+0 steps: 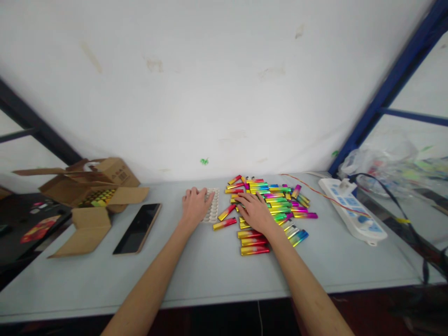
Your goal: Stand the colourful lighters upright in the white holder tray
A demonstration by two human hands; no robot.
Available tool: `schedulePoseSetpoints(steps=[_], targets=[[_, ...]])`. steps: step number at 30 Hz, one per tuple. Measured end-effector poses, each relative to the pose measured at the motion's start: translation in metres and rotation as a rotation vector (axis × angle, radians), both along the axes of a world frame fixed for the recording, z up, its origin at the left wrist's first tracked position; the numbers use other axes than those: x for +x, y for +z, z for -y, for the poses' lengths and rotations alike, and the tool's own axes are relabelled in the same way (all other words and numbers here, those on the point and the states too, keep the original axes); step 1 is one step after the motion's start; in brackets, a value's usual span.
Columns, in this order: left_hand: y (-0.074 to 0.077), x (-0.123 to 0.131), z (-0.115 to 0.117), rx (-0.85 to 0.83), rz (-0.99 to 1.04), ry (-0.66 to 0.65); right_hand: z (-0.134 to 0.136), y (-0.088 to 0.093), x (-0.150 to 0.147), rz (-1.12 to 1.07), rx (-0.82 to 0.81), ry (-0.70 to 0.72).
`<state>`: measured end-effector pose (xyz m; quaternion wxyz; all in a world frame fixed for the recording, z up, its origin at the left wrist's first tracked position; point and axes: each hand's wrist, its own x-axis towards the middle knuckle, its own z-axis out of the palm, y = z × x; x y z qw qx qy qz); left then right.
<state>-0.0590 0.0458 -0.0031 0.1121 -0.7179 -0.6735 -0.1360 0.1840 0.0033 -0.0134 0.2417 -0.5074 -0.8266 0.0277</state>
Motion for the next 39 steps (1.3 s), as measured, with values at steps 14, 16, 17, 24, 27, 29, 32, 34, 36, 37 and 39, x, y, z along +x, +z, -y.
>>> schedulePoseSetpoints(steps=[14, 16, 17, 24, 27, 29, 32, 34, 36, 37, 39], targets=[[0.002, 0.009, 0.009, -0.028, -0.023, 0.117, -0.003, -0.001, -0.002, -0.012, -0.019, -0.005], [0.002, 0.012, 0.014, -0.026, -0.022, 0.144, -0.002, 0.000, -0.002, -0.023, -0.010, -0.003], [0.002, 0.014, 0.017, -0.025, -0.022, 0.156, -0.002, 0.000, -0.003, -0.029, -0.004, -0.001], [0.001, 0.033, 0.029, -0.028, -0.017, 0.191, -0.005, 0.000, -0.001, -0.098, 0.020, -0.020], [0.002, 0.042, 0.024, -0.038, -0.005, 0.156, -0.008, 0.002, 0.004, -0.120, 0.033, -0.023], [0.003, 0.047, 0.017, -0.042, 0.012, 0.123, -0.007, 0.004, 0.006, -0.128, 0.044, -0.003], [0.004, 0.051, 0.007, -0.048, 0.049, 0.085, -0.003, 0.005, 0.003, -0.128, 0.054, 0.083], [0.005, 0.051, 0.003, -0.045, 0.078, 0.072, 0.003, 0.006, -0.002, -0.099, 0.055, 0.085], [0.005, 0.049, 0.002, -0.036, 0.108, 0.064, 0.009, 0.008, -0.009, -0.044, 0.061, 0.010], [0.006, 0.048, 0.001, -0.031, 0.124, 0.061, 0.012, 0.009, -0.012, -0.017, 0.066, -0.031], [0.007, 0.045, 0.001, -0.027, 0.153, 0.049, 0.015, 0.011, -0.017, 0.022, 0.066, -0.081]])
